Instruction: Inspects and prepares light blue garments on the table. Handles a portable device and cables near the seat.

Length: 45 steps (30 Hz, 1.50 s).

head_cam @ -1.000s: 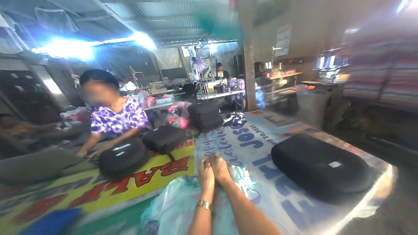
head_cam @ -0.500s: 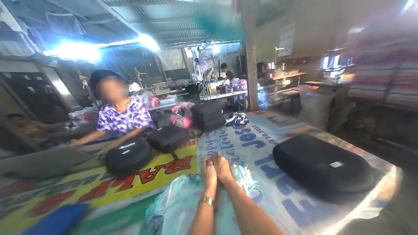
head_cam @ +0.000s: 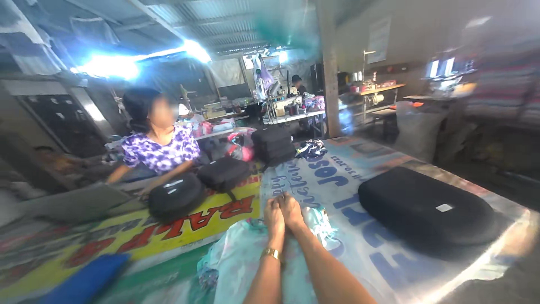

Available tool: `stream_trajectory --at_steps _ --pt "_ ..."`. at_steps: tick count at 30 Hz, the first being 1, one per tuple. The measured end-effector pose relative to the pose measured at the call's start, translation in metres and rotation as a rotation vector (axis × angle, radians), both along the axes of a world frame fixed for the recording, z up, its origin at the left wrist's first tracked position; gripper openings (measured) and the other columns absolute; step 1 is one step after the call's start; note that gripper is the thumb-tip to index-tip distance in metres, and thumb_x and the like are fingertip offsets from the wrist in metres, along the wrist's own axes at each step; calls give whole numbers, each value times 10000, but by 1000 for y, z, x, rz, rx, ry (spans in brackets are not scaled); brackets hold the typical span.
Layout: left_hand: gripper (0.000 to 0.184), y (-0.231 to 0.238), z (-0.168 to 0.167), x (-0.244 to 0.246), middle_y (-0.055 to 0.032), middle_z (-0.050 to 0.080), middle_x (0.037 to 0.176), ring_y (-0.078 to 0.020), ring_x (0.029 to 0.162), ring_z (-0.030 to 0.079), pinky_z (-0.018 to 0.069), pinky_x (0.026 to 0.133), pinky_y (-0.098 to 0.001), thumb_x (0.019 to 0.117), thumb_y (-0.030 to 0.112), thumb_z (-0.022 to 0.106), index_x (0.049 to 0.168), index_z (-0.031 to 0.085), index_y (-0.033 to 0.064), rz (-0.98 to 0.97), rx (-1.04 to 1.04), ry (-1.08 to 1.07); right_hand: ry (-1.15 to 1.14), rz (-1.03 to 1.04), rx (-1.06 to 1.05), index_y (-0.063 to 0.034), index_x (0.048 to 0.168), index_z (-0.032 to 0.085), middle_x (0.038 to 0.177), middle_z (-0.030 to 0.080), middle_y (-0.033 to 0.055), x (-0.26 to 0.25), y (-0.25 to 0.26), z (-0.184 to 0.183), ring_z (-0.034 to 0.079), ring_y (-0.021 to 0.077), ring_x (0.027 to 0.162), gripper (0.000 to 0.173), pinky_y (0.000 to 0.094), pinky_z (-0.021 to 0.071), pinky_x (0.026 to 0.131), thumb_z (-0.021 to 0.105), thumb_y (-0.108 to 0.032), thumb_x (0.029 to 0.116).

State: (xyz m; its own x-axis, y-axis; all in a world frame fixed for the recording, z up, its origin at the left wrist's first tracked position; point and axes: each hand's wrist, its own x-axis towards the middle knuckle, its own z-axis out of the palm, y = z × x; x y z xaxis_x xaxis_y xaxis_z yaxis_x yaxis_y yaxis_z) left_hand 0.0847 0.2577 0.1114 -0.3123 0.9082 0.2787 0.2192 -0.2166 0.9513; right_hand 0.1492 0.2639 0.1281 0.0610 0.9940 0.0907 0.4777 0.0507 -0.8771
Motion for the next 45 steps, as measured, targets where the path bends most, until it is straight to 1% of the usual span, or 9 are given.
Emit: stream_trajectory --at_steps 6,10,12,16,21,25,31,36,45 --pt "270 0 0 0 -209 680 1145 -252 1090 640 479 1002 -428 1080 78 446 1172 654 -68 -7 5 -4 2 -3 13 -50 1381 590 1238 690 204 0 0 0 664 343 1173 380 515 504 1021 460 -266 1097" --pt "270 1 -1 0 -204 685 1127 -256 1079 643 481 991 -440 1082 89 451 1167 656 -64 2 -6 -4 -6 1 -1 -60 1384 586 1241 688 196 1 2 -2 663 336 1177 383 514 505 1021 455 -278 1098" --pt "269 0 -1 0 -197 683 1125 -245 1072 641 482 986 -429 1083 92 451 1162 659 -58 1 -6 -10 1 3 -1 -60 1377 591 1235 690 197 0 2 -2 664 340 1171 376 517 506 1017 459 -273 1097" --pt "278 -3 0 -1 -209 677 1158 -257 1103 634 472 1009 -432 1085 94 447 1185 652 -65 -1 -19 8 1 3 11 -56 1362 603 1232 693 190 0 4 -5 667 329 1166 371 510 509 1012 468 -272 1093" --pt "276 -2 0 0 -195 683 1133 -247 1083 638 480 990 -428 1085 97 446 1173 656 -59 -4 -13 7 7 1 18 -55 1347 612 1219 696 189 -1 5 -4 668 329 1162 361 511 508 1009 465 -267 1094" --pt "279 -3 2 -2 -228 669 1166 -273 1111 635 479 1011 -443 1083 72 434 1189 638 -86 -16 -13 18 13 7 31 -40 1357 605 1233 689 201 -1 5 -5 662 343 1168 371 525 502 1018 457 -254 1094" --pt "264 -4 2 0 -208 674 1130 -243 1074 637 483 987 -413 1080 65 441 1167 645 -78 -9 -10 1 11 5 13 -50 1389 586 1262 681 201 -1 3 -3 654 340 1193 384 517 493 1036 451 -260 1099" --pt "260 -4 1 0 -192 680 1118 -226 1064 639 486 979 -400 1078 69 446 1155 654 -67 -5 -5 0 13 11 10 -43 1385 585 1249 685 200 0 4 -4 654 340 1191 379 515 496 1029 445 -249 1099" --pt "261 -3 0 0 -195 676 1120 -214 1060 635 485 979 -381 1079 62 441 1159 647 -77 -13 4 -13 -4 13 19 -41 1375 588 1247 684 199 1 2 -3 658 334 1183 373 512 498 1026 444 -245 1099"
